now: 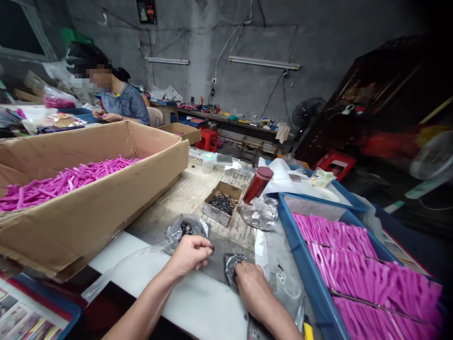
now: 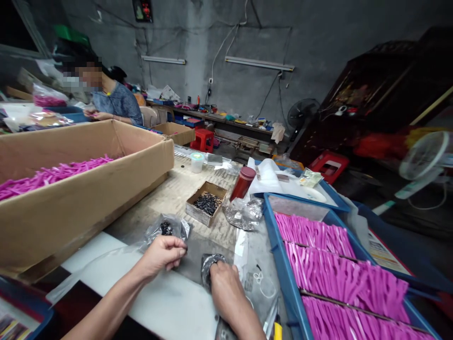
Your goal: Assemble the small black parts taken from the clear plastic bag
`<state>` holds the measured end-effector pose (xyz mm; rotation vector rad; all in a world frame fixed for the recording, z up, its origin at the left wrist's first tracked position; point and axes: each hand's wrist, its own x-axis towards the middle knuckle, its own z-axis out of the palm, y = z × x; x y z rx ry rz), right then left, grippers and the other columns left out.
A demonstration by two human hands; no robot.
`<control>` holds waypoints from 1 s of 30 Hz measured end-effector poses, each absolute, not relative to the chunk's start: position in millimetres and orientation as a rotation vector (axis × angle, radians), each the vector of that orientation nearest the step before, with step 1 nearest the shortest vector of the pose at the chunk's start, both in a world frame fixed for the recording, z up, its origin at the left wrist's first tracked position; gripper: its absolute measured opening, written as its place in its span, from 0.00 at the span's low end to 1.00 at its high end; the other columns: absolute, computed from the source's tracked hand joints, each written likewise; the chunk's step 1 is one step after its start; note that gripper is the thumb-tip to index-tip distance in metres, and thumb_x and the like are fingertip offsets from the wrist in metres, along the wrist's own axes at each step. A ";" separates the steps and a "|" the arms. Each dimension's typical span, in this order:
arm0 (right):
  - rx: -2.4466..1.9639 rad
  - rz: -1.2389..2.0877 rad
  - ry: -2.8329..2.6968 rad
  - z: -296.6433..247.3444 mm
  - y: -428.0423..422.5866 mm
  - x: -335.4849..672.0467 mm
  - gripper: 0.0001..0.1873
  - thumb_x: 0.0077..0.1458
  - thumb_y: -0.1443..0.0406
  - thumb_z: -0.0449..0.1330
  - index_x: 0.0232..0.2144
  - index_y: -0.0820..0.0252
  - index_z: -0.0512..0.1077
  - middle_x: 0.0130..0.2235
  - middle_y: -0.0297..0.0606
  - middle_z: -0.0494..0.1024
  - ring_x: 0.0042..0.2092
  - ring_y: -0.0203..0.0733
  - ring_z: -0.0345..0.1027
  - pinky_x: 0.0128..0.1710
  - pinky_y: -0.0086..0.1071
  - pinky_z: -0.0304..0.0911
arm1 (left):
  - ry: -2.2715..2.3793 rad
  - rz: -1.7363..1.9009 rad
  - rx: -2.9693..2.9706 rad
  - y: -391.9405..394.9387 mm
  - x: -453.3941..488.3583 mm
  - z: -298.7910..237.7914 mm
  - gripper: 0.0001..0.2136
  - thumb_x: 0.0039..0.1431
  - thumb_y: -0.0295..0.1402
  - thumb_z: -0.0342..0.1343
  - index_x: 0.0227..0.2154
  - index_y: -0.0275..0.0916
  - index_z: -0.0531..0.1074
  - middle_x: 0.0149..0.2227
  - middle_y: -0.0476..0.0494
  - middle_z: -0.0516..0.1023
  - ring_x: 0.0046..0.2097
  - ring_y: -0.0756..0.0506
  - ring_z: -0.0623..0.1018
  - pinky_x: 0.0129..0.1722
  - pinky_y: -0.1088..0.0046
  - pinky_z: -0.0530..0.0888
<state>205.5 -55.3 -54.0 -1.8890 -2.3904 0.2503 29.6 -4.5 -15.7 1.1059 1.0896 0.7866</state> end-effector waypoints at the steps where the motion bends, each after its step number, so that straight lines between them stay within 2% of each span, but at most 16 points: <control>1: -1.887 0.250 -2.386 -54.4 -55.9 205.7 0.13 0.44 0.77 0.46 0.27 0.61 0.67 0.30 0.39 0.72 0.34 0.43 0.63 0.32 0.32 0.47 | 1.046 0.788 1.072 -6.2 31.7 -18.3 0.05 0.37 0.29 0.54 0.19 0.32 0.66 0.10 0.54 0.65 0.11 0.58 0.57 0.10 0.83 0.51; 5: -1.883 0.249 -2.349 -55.9 -58.1 206.3 0.13 0.45 0.77 0.45 0.26 0.60 0.67 0.30 0.39 0.72 0.34 0.42 0.63 0.32 0.32 0.47 | 0.899 0.772 0.950 -12.1 40.0 -28.5 0.07 0.38 0.30 0.55 0.21 0.31 0.66 0.11 0.51 0.67 0.11 0.58 0.59 0.10 0.84 0.52; 10: -1.854 0.244 -2.288 -54.9 -62.3 206.8 0.13 0.47 0.76 0.45 0.26 0.61 0.66 0.29 0.39 0.71 0.34 0.42 0.62 0.32 0.32 0.49 | 0.780 0.774 0.817 -18.2 48.9 -30.8 0.07 0.39 0.29 0.57 0.22 0.30 0.67 0.18 0.47 0.69 0.15 0.58 0.63 0.10 0.85 0.53; 15: -1.802 0.246 -2.170 -55.1 -67.7 209.1 0.11 0.49 0.74 0.44 0.27 0.62 0.64 0.29 0.40 0.69 0.33 0.42 0.61 0.33 0.33 0.52 | 0.717 0.746 0.758 -24.1 55.6 -30.1 0.06 0.39 0.28 0.57 0.21 0.30 0.66 0.19 0.48 0.68 0.16 0.58 0.62 0.11 0.86 0.51; 17: -1.735 0.330 -2.008 -54.8 -70.6 209.7 0.09 0.50 0.71 0.44 0.27 0.62 0.63 0.28 0.40 0.68 0.32 0.42 0.61 0.32 0.33 0.53 | 0.710 0.735 0.749 -26.8 59.1 -31.5 0.06 0.39 0.28 0.57 0.21 0.31 0.66 0.19 0.48 0.67 0.16 0.58 0.61 0.11 0.86 0.51; 24: -1.380 0.944 -1.265 -47.0 -79.1 201.1 0.08 0.51 0.63 0.46 0.24 0.60 0.62 0.23 0.31 0.64 0.26 0.36 0.59 0.25 0.26 0.56 | 0.699 0.719 0.769 -38.7 75.5 -36.5 0.07 0.39 0.29 0.57 0.21 0.32 0.65 0.14 0.53 0.62 0.14 0.59 0.57 0.11 0.85 0.49; 30: -1.283 1.079 -0.990 -44.8 -80.0 193.9 0.08 0.48 0.62 0.50 0.24 0.61 0.63 0.22 0.31 0.67 0.27 0.37 0.61 0.28 0.28 0.57 | 0.733 0.685 0.816 -42.7 82.0 -39.2 0.09 0.38 0.33 0.58 0.22 0.32 0.67 0.15 0.51 0.67 0.13 0.58 0.60 0.11 0.83 0.52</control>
